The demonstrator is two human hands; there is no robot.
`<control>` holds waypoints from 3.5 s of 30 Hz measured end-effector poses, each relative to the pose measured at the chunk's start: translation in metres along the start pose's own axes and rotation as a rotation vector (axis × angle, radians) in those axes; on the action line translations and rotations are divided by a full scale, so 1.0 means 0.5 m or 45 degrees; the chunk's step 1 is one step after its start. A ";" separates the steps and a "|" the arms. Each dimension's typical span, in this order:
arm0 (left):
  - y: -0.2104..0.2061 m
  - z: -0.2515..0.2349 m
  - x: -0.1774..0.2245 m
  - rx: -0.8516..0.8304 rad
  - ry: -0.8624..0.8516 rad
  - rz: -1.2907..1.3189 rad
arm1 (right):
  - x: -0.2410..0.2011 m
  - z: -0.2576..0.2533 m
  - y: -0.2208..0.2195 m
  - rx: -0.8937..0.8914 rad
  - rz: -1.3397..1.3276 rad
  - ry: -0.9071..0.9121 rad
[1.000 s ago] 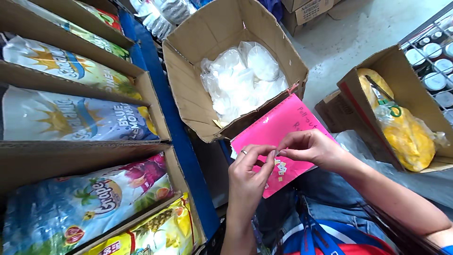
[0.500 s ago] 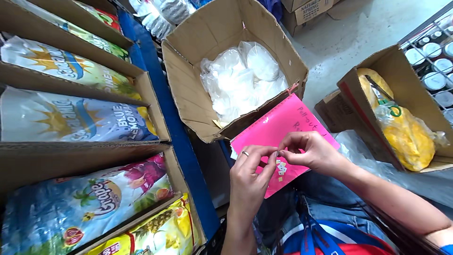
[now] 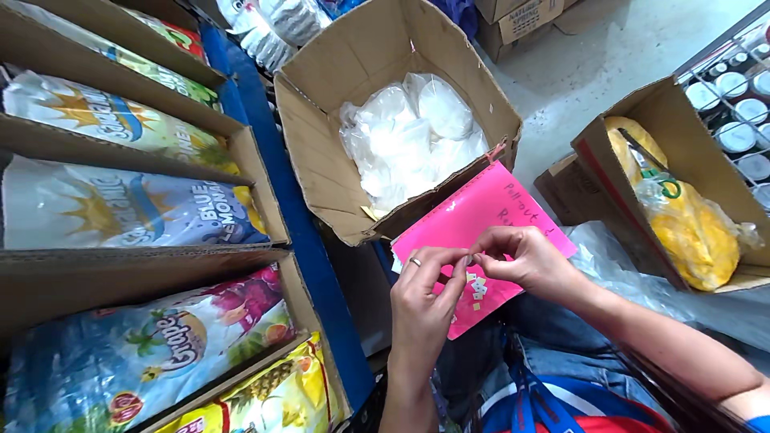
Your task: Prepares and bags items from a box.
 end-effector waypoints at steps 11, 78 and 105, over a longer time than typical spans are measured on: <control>-0.041 0.013 0.018 0.279 -0.120 -0.396 | 0.003 0.001 -0.031 0.279 -0.219 0.117; 0.057 -0.098 -0.370 0.679 0.596 -0.128 | 0.062 -0.626 -0.151 -0.906 2.092 -0.512; 0.090 -0.220 -0.050 0.760 -0.300 0.060 | -0.338 -0.209 0.049 -0.234 -0.812 1.004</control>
Point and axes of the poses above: each hand's wrist, its own z-axis away from the middle knuckle, its own y-axis out of the back of the hand, x = y × z, the point moved 1 cm from there along -z, towards the middle knuckle, and after that the axes turned 12 degrees about -y, right-handed, at the moved point
